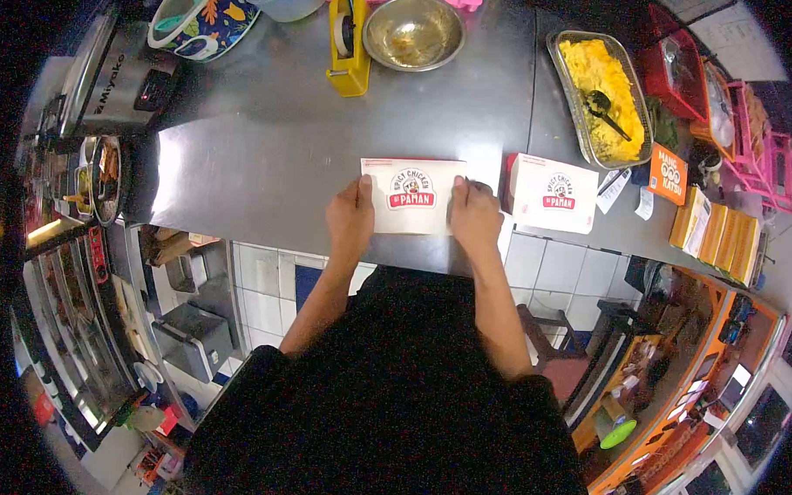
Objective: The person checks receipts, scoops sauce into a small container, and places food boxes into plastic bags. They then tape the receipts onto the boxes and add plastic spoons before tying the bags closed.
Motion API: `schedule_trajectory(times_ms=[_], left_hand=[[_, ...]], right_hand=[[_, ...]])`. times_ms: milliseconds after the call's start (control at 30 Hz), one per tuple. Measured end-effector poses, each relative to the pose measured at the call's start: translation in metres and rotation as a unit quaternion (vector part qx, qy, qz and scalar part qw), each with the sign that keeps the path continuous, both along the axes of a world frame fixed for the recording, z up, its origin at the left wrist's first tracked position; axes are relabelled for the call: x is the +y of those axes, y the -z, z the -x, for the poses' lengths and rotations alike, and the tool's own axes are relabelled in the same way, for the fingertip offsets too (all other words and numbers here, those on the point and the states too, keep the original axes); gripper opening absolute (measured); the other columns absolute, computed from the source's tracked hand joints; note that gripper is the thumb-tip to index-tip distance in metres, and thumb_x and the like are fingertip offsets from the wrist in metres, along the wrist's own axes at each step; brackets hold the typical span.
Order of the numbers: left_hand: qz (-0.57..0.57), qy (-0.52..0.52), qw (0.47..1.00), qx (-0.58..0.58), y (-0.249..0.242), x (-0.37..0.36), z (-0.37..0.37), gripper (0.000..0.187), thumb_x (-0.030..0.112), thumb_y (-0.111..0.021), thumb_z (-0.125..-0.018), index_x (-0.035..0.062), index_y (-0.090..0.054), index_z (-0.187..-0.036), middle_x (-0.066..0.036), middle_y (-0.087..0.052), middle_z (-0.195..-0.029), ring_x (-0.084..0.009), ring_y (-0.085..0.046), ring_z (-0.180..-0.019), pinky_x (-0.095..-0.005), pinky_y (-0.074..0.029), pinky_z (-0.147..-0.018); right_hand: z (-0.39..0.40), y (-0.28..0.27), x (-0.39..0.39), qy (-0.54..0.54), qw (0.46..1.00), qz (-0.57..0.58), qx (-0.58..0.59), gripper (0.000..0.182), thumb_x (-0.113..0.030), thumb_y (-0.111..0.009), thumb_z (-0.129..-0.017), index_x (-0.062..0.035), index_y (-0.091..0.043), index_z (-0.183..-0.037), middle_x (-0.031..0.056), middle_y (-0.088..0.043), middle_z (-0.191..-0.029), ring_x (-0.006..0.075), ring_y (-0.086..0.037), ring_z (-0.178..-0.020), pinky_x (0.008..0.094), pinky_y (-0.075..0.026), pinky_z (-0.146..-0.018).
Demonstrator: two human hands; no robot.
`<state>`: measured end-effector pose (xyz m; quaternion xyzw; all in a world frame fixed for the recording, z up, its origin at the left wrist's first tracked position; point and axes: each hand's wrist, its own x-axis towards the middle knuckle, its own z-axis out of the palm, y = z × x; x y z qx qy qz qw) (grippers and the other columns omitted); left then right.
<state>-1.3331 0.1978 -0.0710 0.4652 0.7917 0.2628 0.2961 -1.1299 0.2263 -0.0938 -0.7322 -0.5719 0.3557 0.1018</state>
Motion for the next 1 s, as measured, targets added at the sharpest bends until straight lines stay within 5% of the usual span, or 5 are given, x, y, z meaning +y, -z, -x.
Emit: schedule_trajectory(times_ms=[300, 600, 767, 867, 1000], left_hand=[[0.023, 0.109, 0.994, -0.019, -0.003, 0.024, 0.05, 0.048, 0.031, -0.069, -0.085, 0.0091, -0.059, -0.126, -0.018, -0.065, -0.115, -0.0376, -0.063, -0.103, -0.0485, -0.048, -0.089], [-0.059, 0.563, 0.794, 0.222, -0.028, 0.046, 0.049, 0.084, 0.032, -0.086, -0.058, 0.0169, -0.051, -0.133, -0.023, -0.042, -0.138, -0.0384, -0.04, -0.131, -0.0558, -0.032, -0.107], [-0.138, 0.486, 0.853, 0.132, -0.015, 0.073, 0.072, 0.044, 0.028, -0.079, -0.067, 0.0161, -0.069, -0.108, -0.017, -0.053, -0.131, -0.0327, -0.048, -0.126, -0.0475, -0.039, -0.104], [-0.033, -0.011, 0.983, -0.178, -0.027, 0.129, 0.081, 0.041, 0.038, -0.067, -0.088, 0.0063, -0.064, -0.114, -0.019, -0.055, -0.124, -0.032, -0.056, -0.113, -0.05, -0.049, -0.093], [0.026, -0.14, 0.932, -0.333, -0.012, 0.189, 0.09, 0.043, 0.038, -0.06, -0.092, 0.0051, -0.06, -0.119, -0.018, -0.056, -0.122, -0.0352, -0.058, -0.106, -0.0523, -0.052, -0.088]], right_hand=[[-0.011, -0.056, 0.032, -0.402, 0.869, -0.271, -0.096, 0.067, -0.033, -0.074, -0.078, -0.0129, -0.05, -0.137, 0.029, -0.046, -0.134, 0.044, -0.047, -0.124, 0.0523, -0.038, -0.103], [0.008, -0.055, 0.031, -0.502, 0.841, -0.162, -0.119, 0.085, -0.037, -0.086, -0.06, -0.0178, -0.051, -0.136, 0.0298, -0.035, -0.142, 0.0495, -0.036, -0.131, 0.0539, -0.028, -0.113], [0.01, -0.039, 0.015, -0.422, 0.863, -0.273, -0.062, 0.068, -0.042, -0.082, -0.064, -0.0223, -0.061, -0.126, 0.029, -0.04, -0.135, 0.0478, -0.039, -0.125, 0.0546, -0.032, -0.109], [0.019, -0.027, 0.004, -0.331, 0.897, -0.283, -0.079, 0.07, -0.042, -0.082, -0.063, -0.022, -0.061, -0.126, 0.0285, -0.041, -0.133, 0.0467, -0.038, -0.124, 0.0567, -0.029, -0.107], [0.027, -0.025, -0.001, -0.281, 0.913, -0.286, -0.08, 0.068, -0.041, -0.082, -0.062, -0.0215, -0.061, -0.124, 0.028, -0.041, -0.132, 0.0454, -0.039, -0.123, 0.0557, -0.03, -0.104]])
